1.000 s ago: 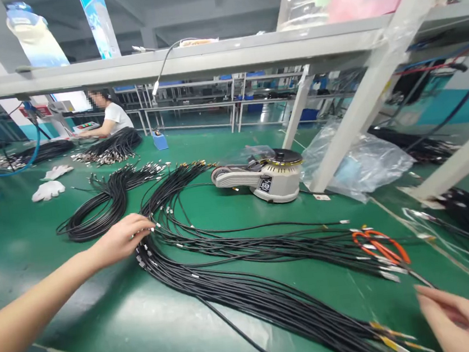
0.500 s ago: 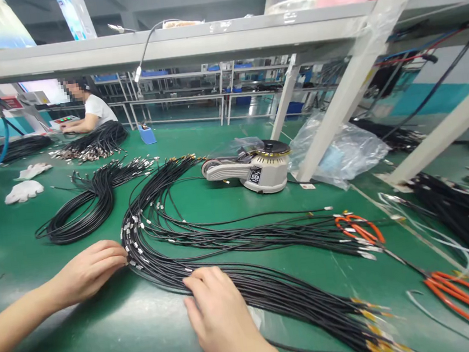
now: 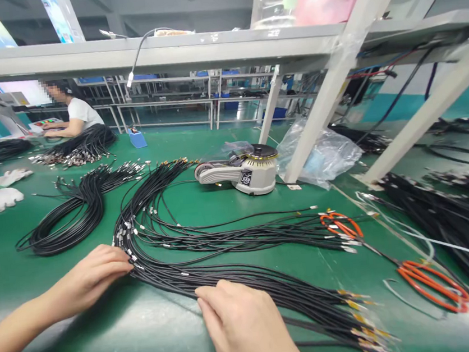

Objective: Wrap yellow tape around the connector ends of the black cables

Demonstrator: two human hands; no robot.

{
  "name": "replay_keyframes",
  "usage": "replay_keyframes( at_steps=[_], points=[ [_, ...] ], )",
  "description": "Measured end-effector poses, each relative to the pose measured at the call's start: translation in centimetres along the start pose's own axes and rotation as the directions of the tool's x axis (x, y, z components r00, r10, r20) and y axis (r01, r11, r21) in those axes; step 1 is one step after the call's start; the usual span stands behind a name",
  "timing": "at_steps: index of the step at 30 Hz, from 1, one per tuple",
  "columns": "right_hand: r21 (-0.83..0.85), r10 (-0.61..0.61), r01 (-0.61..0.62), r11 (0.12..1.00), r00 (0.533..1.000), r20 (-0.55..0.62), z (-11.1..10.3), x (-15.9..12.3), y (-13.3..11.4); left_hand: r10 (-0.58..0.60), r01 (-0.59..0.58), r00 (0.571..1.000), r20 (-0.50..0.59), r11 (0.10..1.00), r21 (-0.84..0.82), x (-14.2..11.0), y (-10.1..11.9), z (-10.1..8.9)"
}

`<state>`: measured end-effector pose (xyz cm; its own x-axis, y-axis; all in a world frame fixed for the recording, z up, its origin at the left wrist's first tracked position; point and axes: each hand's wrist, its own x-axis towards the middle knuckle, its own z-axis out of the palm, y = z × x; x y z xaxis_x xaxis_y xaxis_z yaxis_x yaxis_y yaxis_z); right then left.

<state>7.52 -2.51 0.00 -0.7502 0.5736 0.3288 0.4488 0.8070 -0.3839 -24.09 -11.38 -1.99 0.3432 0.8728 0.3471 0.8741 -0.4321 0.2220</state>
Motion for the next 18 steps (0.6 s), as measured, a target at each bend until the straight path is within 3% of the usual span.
replay_keyframes(
  at_steps=[3,7,11,13,16,18],
  points=[
    [-0.052,0.011,-0.013,0.999,0.999,-0.033,1.1,0.1,-0.6,0.011,-0.007,0.999,0.053,0.997,-0.078,1.6,2.5,0.7],
    [-0.023,0.001,-0.001,1.0,1.0,-0.014,2.3,0.6,-2.5,-0.011,0.018,1.0,0.028,0.972,-0.233,3.9,6.9,1.7],
    [0.044,0.115,-0.118,0.992,0.991,0.065,1.3,0.4,-2.8,-0.098,0.098,0.995,0.018,0.934,-0.345,5.2,9.8,2.9],
    [0.07,0.127,-0.133,0.989,0.989,0.077,-0.3,-1.2,-1.2,-0.158,0.152,0.987,0.01,0.931,-0.332,5.1,9.8,3.3],
    [0.041,0.082,-0.084,0.996,0.995,0.057,-3.6,-5.4,3.3,-0.247,0.233,0.969,-0.008,0.926,-0.295,4.3,8.7,3.4],
    [-0.008,0.102,-0.103,0.995,0.994,-0.044,-5.9,-8.6,6.4,-0.284,0.272,0.959,-0.007,0.922,-0.276,3.9,8.1,3.3]
  ],
)
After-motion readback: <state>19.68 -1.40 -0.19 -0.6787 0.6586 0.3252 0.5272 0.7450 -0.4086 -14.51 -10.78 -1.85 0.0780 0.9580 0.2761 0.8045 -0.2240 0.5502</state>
